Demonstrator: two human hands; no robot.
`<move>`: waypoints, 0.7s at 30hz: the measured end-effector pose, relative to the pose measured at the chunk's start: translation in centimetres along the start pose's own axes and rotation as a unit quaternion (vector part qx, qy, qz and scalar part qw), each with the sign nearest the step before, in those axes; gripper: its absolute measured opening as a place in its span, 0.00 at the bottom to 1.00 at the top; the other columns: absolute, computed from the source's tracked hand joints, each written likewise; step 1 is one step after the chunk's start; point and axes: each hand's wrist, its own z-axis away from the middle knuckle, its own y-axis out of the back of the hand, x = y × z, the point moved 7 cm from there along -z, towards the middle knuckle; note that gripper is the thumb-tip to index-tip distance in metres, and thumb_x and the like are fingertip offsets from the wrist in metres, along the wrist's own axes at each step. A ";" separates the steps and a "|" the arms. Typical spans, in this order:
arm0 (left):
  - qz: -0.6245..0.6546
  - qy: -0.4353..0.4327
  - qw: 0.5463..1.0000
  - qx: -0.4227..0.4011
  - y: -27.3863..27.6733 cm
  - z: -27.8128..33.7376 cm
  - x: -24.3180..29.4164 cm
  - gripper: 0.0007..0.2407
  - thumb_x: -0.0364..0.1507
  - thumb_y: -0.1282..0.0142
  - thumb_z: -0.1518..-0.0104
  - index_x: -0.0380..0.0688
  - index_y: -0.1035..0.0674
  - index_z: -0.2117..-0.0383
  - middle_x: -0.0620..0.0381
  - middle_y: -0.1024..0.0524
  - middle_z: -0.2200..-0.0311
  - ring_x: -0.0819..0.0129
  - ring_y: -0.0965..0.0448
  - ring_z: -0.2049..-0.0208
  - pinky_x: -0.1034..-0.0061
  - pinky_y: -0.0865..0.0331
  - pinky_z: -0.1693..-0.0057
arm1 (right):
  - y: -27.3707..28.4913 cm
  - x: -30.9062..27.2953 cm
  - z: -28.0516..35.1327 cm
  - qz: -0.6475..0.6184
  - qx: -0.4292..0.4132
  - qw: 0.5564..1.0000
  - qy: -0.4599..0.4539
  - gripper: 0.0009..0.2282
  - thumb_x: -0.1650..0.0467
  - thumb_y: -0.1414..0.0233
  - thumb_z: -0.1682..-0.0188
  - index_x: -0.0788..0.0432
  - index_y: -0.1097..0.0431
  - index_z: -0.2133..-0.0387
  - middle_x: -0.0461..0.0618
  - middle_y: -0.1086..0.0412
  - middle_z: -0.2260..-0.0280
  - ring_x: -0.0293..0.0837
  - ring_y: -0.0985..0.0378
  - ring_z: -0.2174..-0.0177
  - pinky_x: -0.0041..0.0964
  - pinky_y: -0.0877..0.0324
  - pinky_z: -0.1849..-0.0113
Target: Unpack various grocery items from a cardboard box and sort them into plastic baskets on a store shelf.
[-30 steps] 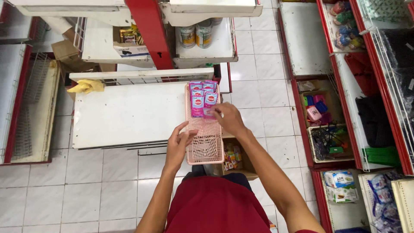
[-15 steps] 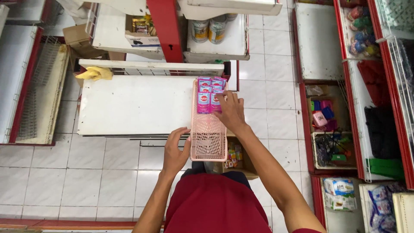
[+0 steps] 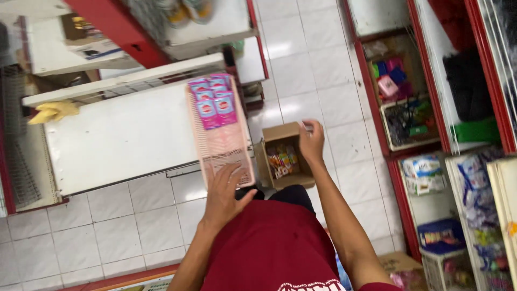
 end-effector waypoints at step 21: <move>-0.176 0.083 0.967 0.166 -1.6 2.6 2.5 0.04 0.11 0.45 0.44 0.31 0.21 0.70 0.47 0.25 0.72 0.57 0.33 0.69 0.64 0.37 0.53 | 9.4 42.1 19.0 0.170 -0.247 0.835 -0.462 0.15 0.59 0.42 0.53 0.56 0.26 0.61 0.53 0.23 0.64 0.49 0.21 0.61 0.40 0.27 0.55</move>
